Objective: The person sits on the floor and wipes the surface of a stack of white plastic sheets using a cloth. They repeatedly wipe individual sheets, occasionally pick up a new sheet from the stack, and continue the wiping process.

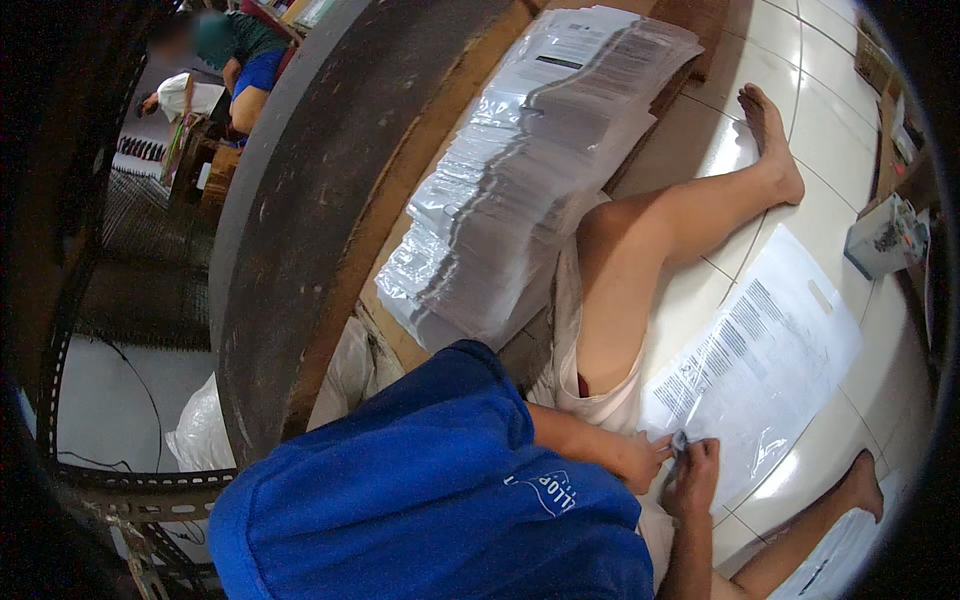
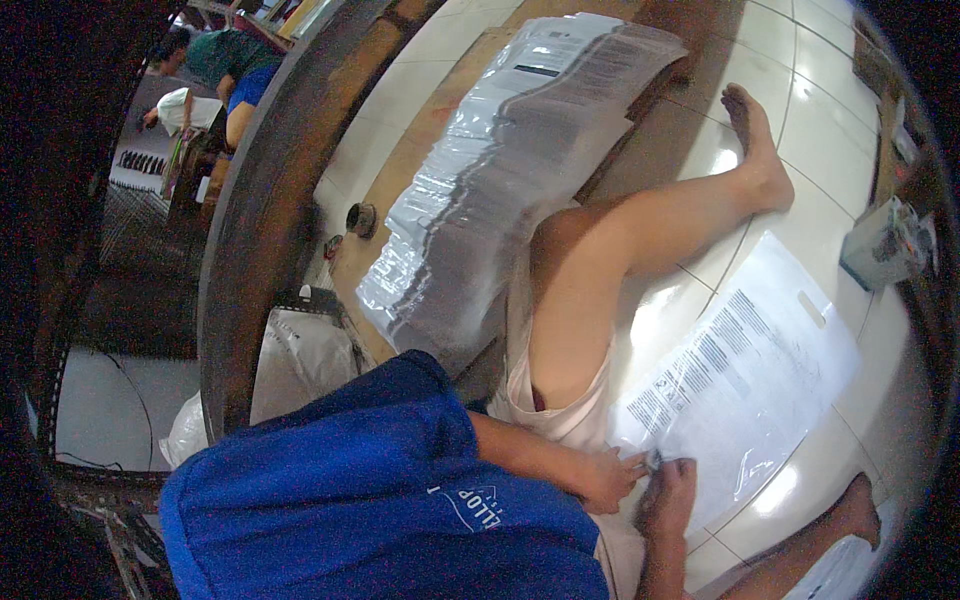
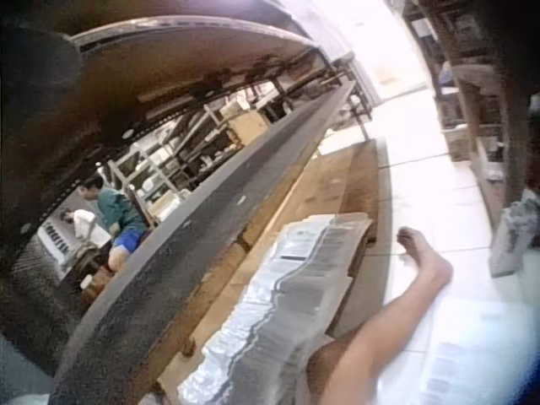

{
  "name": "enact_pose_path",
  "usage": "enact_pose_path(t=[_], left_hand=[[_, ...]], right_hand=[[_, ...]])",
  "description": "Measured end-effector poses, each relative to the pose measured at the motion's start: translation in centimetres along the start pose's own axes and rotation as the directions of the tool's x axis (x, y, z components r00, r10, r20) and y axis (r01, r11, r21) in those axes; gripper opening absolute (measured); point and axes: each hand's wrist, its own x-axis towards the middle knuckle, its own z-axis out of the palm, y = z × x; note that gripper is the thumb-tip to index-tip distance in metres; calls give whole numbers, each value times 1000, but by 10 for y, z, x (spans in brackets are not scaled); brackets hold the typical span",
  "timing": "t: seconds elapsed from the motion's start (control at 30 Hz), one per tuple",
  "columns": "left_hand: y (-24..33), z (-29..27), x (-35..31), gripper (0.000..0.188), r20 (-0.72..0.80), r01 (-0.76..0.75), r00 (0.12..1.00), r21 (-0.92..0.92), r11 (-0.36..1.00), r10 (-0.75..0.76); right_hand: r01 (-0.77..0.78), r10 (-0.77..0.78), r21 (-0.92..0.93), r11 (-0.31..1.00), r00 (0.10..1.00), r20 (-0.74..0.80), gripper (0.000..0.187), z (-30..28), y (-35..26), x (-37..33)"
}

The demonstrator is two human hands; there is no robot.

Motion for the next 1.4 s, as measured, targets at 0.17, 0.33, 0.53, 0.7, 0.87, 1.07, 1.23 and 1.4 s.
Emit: enact_pose_path(t=[0.17,0.33,0.53,0.7,0.87,1.07,1.23,1.4], left_hand=[[-2,5,0,57,-15,-54,998,20,998,54],[-3,2,-2,53,-49,14,999,-43,999,-16],[-9,27,12,45,-338,-13,935,265,964,106],[7,-21,-18,43,120,-73,991,117,990,59],[-3,6,-5,41,-104,-23,994,4,1000,24],[-11,11,4,42,-132,-55,989,82,995,65],[-6,10,8,43,-176,-161,966,160,974,189],[3,0,6,42,-45,-133,989,118,984,140]], right_hand=[[24,-58,-181,983,981,-183,14,-1,46,46],[-191,149,-141,971,953,-263,11,-76,61,164],[213,-215,-33,977,958,-188,8,-32,51,115],[8,-4,-75,997,998,61,24,25,-5,56],[153,-328,-381,912,830,-451,16,0,62,157],[-3,-54,-164,986,939,-340,10,-77,86,218],[312,-346,-180,933,914,-212,10,-10,34,80],[-121,121,-42,992,993,-4,17,9,7,33]])
